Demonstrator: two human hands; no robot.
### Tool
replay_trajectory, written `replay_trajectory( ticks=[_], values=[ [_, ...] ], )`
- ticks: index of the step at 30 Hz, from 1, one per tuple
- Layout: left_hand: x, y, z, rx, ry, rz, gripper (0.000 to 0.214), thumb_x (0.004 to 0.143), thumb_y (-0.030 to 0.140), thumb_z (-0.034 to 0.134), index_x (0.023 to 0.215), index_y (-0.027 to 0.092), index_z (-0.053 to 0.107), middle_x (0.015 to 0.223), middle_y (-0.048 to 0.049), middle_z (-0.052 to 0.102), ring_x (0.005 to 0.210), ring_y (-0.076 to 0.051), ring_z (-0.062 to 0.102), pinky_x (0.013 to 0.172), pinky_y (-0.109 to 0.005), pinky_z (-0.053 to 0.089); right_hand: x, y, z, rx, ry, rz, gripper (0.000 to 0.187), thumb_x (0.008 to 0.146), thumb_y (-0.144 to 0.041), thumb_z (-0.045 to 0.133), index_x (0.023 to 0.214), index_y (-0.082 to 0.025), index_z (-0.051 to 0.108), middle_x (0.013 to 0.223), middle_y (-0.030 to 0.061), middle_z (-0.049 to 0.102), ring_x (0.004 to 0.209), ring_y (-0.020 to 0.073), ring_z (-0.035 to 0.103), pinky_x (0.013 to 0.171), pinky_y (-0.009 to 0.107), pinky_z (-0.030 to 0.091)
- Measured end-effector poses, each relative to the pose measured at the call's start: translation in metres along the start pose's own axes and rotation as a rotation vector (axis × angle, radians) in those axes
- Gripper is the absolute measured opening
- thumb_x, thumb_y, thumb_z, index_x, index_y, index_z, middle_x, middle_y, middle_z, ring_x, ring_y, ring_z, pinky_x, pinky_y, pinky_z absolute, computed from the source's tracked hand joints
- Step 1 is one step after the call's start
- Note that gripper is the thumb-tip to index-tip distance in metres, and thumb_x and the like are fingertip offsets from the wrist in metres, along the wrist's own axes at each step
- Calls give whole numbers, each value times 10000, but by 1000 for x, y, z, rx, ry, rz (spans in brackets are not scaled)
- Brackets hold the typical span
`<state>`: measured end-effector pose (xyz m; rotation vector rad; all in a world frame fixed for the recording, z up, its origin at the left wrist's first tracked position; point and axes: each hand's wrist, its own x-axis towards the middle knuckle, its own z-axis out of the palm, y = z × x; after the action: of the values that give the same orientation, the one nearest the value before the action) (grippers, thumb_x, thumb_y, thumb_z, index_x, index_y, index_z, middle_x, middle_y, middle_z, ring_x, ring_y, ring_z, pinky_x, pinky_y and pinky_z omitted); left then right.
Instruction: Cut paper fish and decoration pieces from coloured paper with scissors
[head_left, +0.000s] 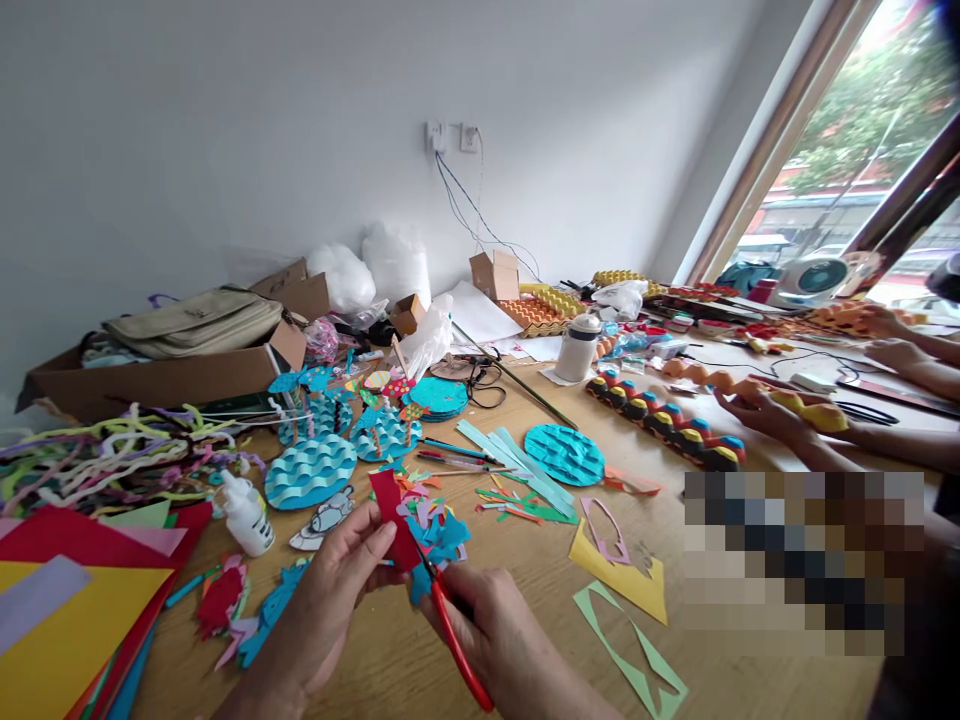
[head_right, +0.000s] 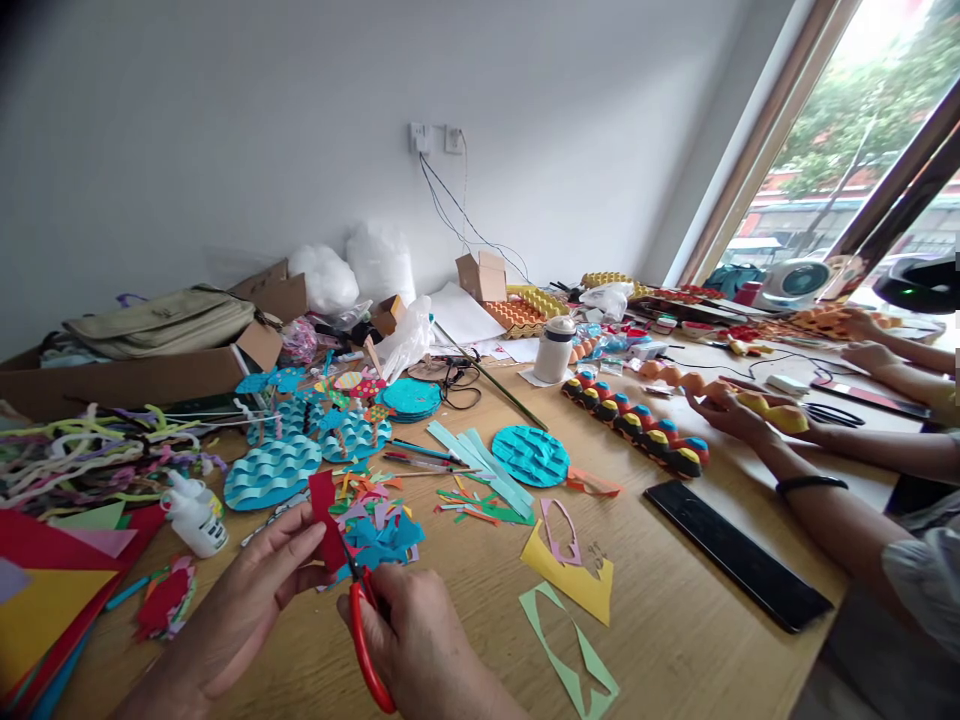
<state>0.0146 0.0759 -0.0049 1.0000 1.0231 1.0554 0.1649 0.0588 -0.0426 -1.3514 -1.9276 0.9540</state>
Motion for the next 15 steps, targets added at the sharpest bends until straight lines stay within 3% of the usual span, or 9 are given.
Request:
replay_trajectory(
  ticks=[5,15],
  values=[
    [4,-7,-3,-27,13,2,115,752,285,580,718,177,597,678,7,626,626,-116,531,602,-230,468,0,-3,-1,19,-19,34,335,804,-384,400,566,-151,432,510,-43,329,493,71,254,442,196,200],
    [0,-8,-2,-64,-61,-17,136,775,262,560,857,186,637,782,-24,653,678,-142,568,628,-266,479,1,-6,-2,107,-27,24,341,819,-388,381,569,-158,408,509,-50,292,486,67,236,434,190,199]
  ],
)
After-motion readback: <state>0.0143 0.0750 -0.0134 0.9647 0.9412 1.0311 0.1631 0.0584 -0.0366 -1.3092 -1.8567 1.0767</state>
